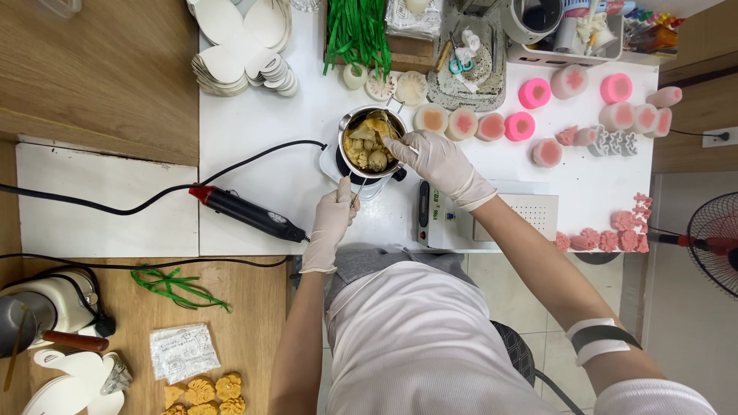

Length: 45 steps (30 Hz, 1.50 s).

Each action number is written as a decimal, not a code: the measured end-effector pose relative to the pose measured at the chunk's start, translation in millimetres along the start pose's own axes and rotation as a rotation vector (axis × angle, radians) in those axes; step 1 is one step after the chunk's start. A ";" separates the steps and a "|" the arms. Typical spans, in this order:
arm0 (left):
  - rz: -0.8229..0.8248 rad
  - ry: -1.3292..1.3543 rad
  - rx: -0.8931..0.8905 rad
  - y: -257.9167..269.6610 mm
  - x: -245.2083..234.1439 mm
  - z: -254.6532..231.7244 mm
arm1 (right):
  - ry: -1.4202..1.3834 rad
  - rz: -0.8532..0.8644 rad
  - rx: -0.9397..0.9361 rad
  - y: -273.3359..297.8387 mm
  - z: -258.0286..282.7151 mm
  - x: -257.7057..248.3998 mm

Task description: The recorder prepares and packages scented wax melts, starting by stirring melting wax in a pot and then wrapping and labeling individual wax pieces.

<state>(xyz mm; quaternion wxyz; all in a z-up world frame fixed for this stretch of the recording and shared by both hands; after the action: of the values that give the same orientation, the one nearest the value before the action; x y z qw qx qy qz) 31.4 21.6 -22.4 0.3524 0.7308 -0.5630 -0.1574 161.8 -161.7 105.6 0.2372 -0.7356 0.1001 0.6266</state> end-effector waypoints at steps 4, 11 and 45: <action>-0.002 0.000 -0.006 0.2 -0.3 0.0 | 0.014 0.001 0.000 -2.4 7.0 -18.7; -0.001 0.006 0.006 -0.9 -0.4 2.0 | 0.035 0.060 0.002 7.6 12.2 -14.0; 0.027 0.045 -0.018 3.9 2.5 -1.3 | -0.127 -0.040 0.143 9.4 35.4 14.0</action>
<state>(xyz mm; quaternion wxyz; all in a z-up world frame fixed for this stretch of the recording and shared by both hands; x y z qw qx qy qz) 30.2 19.3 -18.4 0.3736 0.7234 -0.5632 -0.1410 129.4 -150.9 86.3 0.3073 -0.6775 0.1146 0.6584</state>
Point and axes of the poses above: each hand's wrist, its own y-axis away from the middle knuckle, its own x-axis out of the palm, z = x × y, the point moved 3 cm from there along -y, towards the middle knuckle, and after that the axes turned 10 degrees about y, right-handed, at the moved point
